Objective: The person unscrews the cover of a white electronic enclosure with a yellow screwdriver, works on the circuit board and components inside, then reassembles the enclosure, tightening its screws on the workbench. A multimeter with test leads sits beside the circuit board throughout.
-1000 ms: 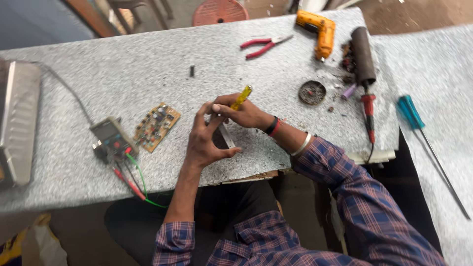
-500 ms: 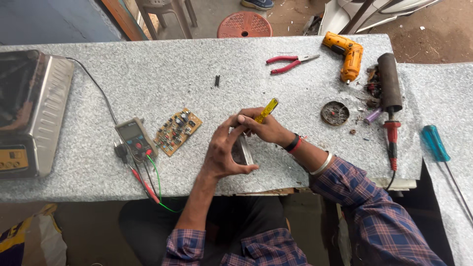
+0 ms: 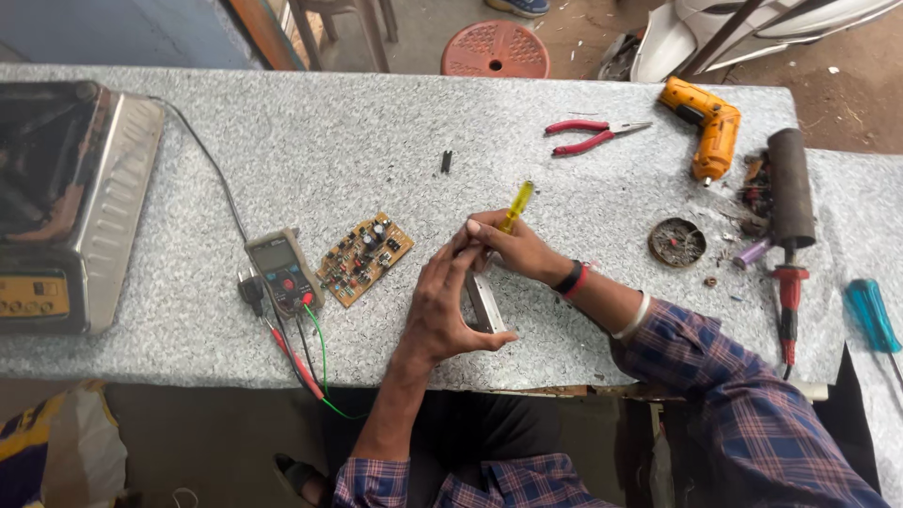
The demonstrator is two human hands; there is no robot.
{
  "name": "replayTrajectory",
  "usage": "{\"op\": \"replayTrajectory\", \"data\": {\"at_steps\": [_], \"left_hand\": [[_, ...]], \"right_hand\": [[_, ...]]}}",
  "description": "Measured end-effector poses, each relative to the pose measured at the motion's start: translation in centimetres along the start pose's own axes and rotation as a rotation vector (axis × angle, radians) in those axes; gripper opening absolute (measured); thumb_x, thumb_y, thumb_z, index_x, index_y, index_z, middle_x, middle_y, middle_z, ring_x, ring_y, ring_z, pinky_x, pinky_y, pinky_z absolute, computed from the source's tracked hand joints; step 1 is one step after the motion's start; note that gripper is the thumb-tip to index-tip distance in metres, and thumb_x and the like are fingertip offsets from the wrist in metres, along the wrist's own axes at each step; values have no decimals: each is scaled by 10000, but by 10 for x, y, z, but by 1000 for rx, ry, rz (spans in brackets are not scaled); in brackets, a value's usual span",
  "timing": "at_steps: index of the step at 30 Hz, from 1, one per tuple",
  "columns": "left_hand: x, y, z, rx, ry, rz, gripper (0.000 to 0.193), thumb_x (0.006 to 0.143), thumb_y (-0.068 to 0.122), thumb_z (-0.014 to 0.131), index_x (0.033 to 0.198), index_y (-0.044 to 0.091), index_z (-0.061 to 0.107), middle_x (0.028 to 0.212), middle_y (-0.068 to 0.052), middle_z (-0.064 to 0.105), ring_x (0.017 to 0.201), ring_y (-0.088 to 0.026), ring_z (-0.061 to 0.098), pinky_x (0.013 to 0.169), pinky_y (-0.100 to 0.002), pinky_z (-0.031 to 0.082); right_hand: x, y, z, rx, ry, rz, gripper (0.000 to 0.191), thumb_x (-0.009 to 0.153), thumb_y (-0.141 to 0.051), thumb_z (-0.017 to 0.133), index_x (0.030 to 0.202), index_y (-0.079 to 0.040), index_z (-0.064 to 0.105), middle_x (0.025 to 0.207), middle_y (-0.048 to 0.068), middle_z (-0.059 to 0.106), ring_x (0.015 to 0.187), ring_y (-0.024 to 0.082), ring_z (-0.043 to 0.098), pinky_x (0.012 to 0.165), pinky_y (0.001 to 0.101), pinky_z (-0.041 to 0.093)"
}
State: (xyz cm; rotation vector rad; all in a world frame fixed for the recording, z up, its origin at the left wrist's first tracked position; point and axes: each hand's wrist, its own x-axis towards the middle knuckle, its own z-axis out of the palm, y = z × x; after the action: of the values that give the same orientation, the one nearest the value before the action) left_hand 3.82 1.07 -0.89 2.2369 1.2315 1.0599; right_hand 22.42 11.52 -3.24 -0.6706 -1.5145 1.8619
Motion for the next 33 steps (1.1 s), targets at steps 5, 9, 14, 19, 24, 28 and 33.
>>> {"op": "replayTrajectory", "data": {"at_steps": [5,9,14,19,24,28,33], "left_hand": [[0,2,-1,0,-11,57,1249,590,677,912,1537,27,420,1586,-263,422,1483,-434,440,1260,-550,352],[1,3,-1,12,-12,57,1211,581,672,915,1500,30,456,1577,-263,428,1478,-435,436,1250,-555,361],[3,4,-2,13,-17,54,1121,576,662,920,1423,45,524,1551,-266,439,1468,-443,432,1224,-552,387],[2,4,-2,7,-5,74,1089,596,656,921,1418,51,540,1546,-260,450,1461,-437,448,1222,-551,401],[2,4,-1,14,-9,61,1083,578,654,922,1407,61,558,1530,-237,452,1445,-429,453,1205,-554,409],[2,4,-1,-21,-23,32,1082,586,661,918,1421,76,553,1538,-209,445,1442,-404,462,1187,-528,440],[4,5,-1,-11,-17,36,1109,588,652,919,1457,87,525,1566,-208,426,1448,-397,453,1189,-521,434]], "right_hand": [[-11,5,0,-22,45,-16,437,1084,-398,513,1039,-10,710,876,26,712,768,87,664,683,256,565],[-11,5,1,-43,72,1,434,1085,-398,520,1034,-10,708,889,25,719,798,74,662,689,249,557],[-11,3,2,-82,72,-18,441,1083,-397,528,1018,-6,721,933,17,723,812,57,628,687,237,534],[-11,0,4,-91,47,-49,455,1094,-404,527,1018,-1,725,921,16,705,810,60,617,702,235,534],[-12,-6,9,-69,58,-49,431,1092,-382,521,1025,-3,714,925,14,704,826,62,632,713,239,551],[-12,-9,12,-71,69,-40,414,1084,-374,526,1034,-9,714,900,10,697,798,63,632,694,244,548],[-13,-5,8,-87,81,-40,399,1092,-372,540,1031,-15,707,844,2,663,751,65,606,658,246,527]]}}
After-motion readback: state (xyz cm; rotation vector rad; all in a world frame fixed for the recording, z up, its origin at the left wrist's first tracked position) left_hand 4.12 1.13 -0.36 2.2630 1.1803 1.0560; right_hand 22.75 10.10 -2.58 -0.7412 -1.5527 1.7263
